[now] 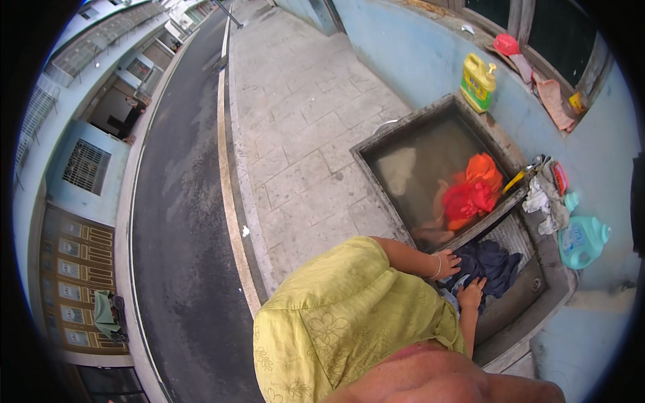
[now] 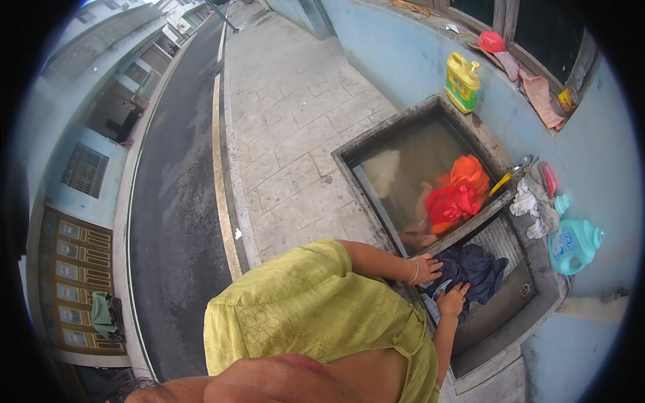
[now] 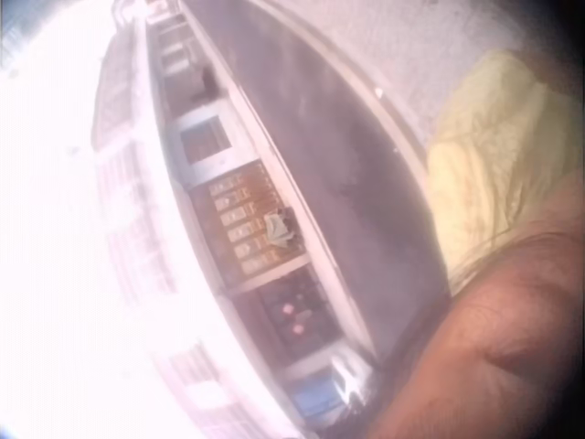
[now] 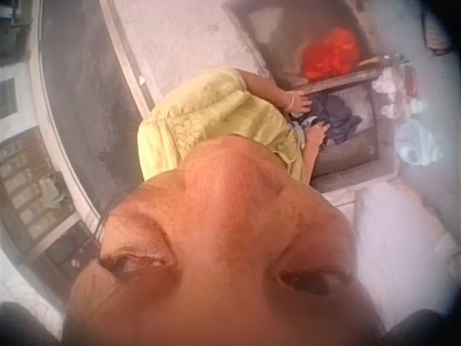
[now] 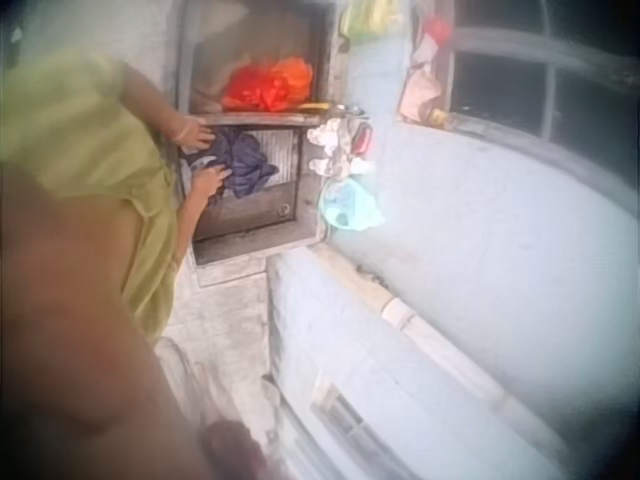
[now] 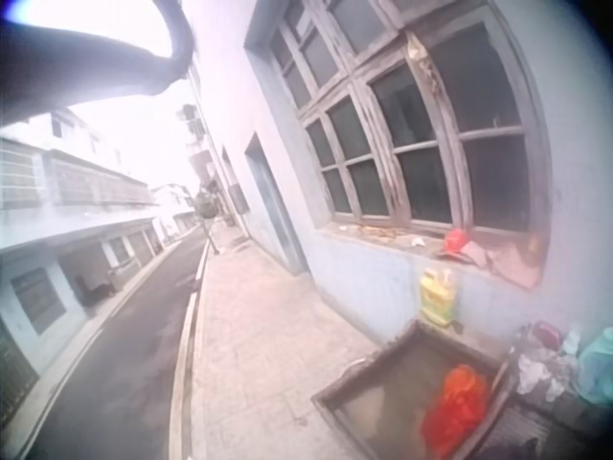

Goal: The person washes a dark garment by hand in an outdoor concrete washbasin. They apply liquid detergent directly to the fabric, scrub it against the washboard, and repeatedly rinse it in the water.

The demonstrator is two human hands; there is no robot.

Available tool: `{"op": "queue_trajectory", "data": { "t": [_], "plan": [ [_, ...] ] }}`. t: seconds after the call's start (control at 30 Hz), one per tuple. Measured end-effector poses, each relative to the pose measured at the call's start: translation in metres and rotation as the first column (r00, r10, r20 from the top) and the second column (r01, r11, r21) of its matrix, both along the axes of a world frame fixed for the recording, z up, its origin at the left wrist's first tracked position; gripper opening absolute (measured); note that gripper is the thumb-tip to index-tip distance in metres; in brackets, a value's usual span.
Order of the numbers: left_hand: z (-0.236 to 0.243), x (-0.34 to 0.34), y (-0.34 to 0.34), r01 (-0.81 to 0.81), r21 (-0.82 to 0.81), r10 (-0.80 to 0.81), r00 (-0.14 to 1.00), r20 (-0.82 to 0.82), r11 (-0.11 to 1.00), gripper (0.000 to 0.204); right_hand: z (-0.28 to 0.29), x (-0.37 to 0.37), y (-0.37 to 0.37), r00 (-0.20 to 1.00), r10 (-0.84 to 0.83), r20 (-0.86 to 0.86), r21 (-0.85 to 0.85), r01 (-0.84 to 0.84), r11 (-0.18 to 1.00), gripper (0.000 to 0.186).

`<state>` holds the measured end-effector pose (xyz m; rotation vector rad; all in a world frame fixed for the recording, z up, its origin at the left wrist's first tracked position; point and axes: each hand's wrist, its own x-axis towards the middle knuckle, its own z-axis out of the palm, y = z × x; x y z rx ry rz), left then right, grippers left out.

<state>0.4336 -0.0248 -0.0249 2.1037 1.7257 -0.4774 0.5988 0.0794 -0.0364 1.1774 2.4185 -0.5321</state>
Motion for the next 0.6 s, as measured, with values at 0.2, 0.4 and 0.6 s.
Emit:
{"op": "queue_trajectory", "data": {
  "t": [0.2, 0.4, 0.6],
  "plan": [
    [0.001, 0.000, -0.003, 0.011, 0.042, -0.010, 1.000, -0.008, 0.999, 0.076, 0.009, -0.003, -0.001, 1.000, -0.007, 0.010, -0.014, 0.007, 1.000, 0.076],
    [0.003, 0.001, -0.005, 0.013, 0.042, -0.012, 1.000, -0.019, 0.999, 0.076, 0.010, -0.004, 0.000, 1.000, -0.005, 0.006, -0.020, 0.005, 1.000, 0.076],
    [0.006, 0.002, -0.002, 0.004, 0.034, -0.003, 1.000, -0.018, 0.999, 0.078, -0.003, 0.001, 0.006, 0.999, 0.054, 0.005, 0.022, -0.054, 0.998, 0.077]
  ]
}}
